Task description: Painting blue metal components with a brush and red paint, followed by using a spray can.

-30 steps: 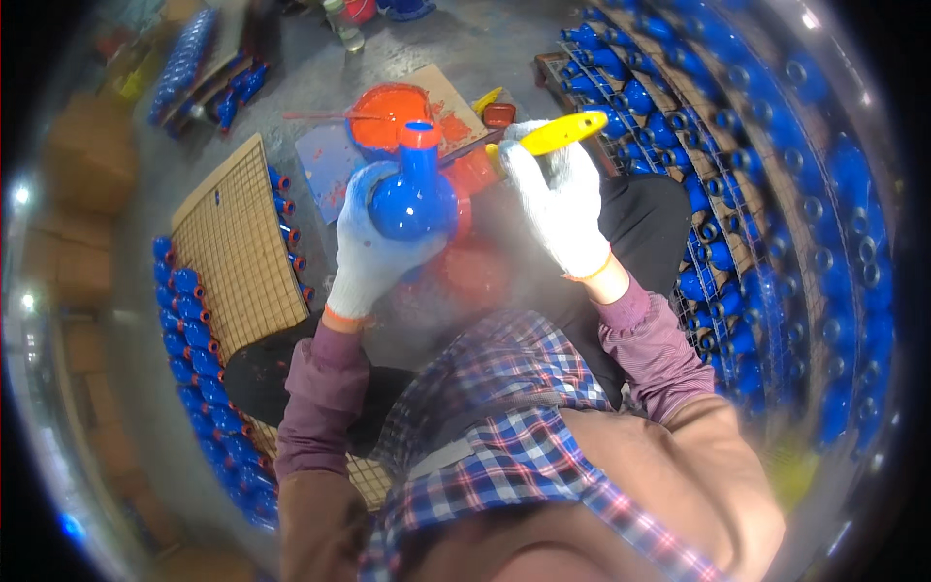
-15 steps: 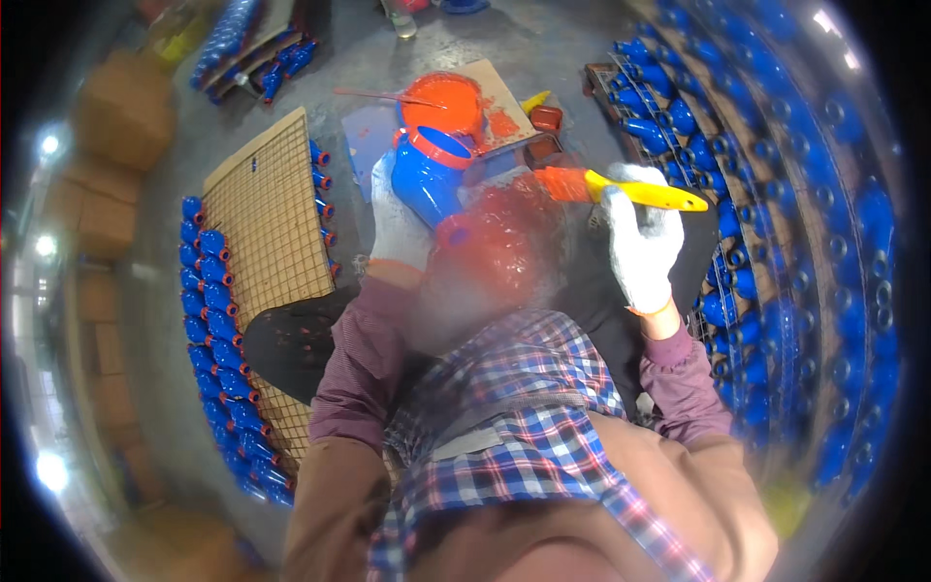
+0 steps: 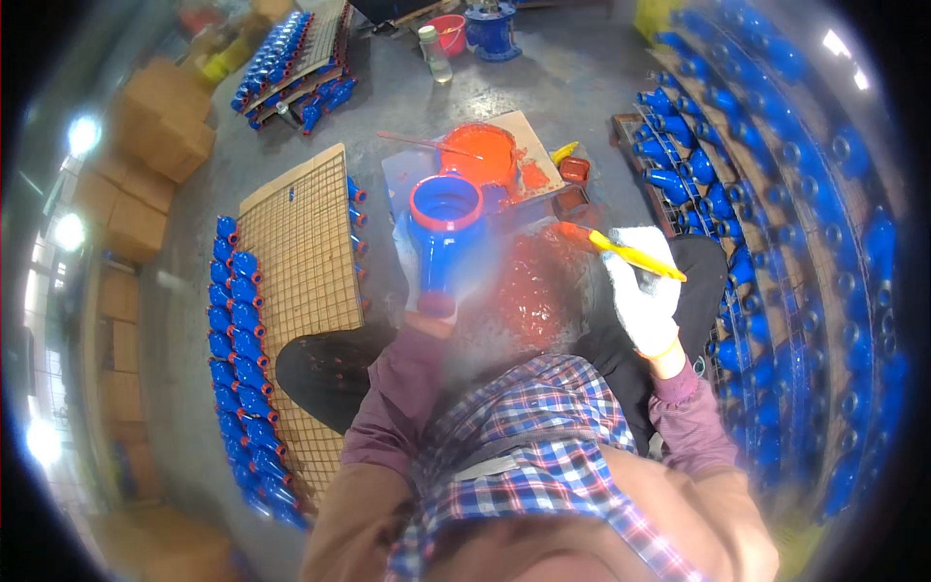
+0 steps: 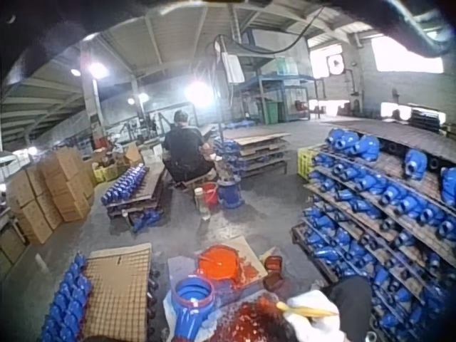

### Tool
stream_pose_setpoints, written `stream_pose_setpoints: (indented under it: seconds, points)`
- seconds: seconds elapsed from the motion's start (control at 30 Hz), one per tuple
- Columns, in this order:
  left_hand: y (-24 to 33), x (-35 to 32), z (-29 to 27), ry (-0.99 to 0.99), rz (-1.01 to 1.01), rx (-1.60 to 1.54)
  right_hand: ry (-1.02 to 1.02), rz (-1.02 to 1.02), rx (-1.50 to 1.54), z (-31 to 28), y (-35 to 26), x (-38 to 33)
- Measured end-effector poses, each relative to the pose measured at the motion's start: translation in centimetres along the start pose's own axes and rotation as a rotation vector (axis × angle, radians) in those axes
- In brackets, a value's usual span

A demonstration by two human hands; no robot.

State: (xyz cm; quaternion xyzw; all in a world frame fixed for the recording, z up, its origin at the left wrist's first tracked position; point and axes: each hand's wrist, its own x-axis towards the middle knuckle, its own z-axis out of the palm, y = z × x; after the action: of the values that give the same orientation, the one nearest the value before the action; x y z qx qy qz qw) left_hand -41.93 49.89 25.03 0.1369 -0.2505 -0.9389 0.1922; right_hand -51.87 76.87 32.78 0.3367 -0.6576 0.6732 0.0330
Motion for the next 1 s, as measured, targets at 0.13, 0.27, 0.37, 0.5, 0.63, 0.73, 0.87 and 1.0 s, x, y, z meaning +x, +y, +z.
stream_pose_setpoints:
  seconds: [0.13,0.27,0.37,0.5,0.63,0.73,0.87,1.0]
  points:
    - [0.3,-0.1,0.9,0.032,0.003,-0.113,0.001,-0.085,-0.073,-0.2,-0.1,0.8]
    - [2.6,-2.6,4.2,0.091,-0.176,-0.285,-0.041,-0.327,-0.328,-0.3,-1.0,2.5]
    - [5.7,-4.8,6.5,-0.166,-0.163,-0.308,-0.108,-0.392,-0.466,-0.3,-2.7,3.7]
    - [11.6,-8.5,7.8,-0.434,-0.063,-0.308,-0.199,-0.589,-0.568,1.2,-4.3,6.5]
    - [18.8,-13.7,7.7,-0.229,0.340,-0.265,-0.248,-0.646,-0.519,3.5,-5.0,8.4]
    - [24.8,-16.9,6.2,-0.161,0.612,-0.095,-0.301,-0.699,-0.469,5.0,-5.5,9.4]
    - [29.0,-19.2,0.6,-0.079,0.866,0.025,-0.421,-0.559,-0.335,9.8,-5.5,9.9]
    - [28.6,-22.1,-6.8,-0.030,0.653,-0.158,-0.510,-0.609,-0.368,17.5,-4.7,10.6]
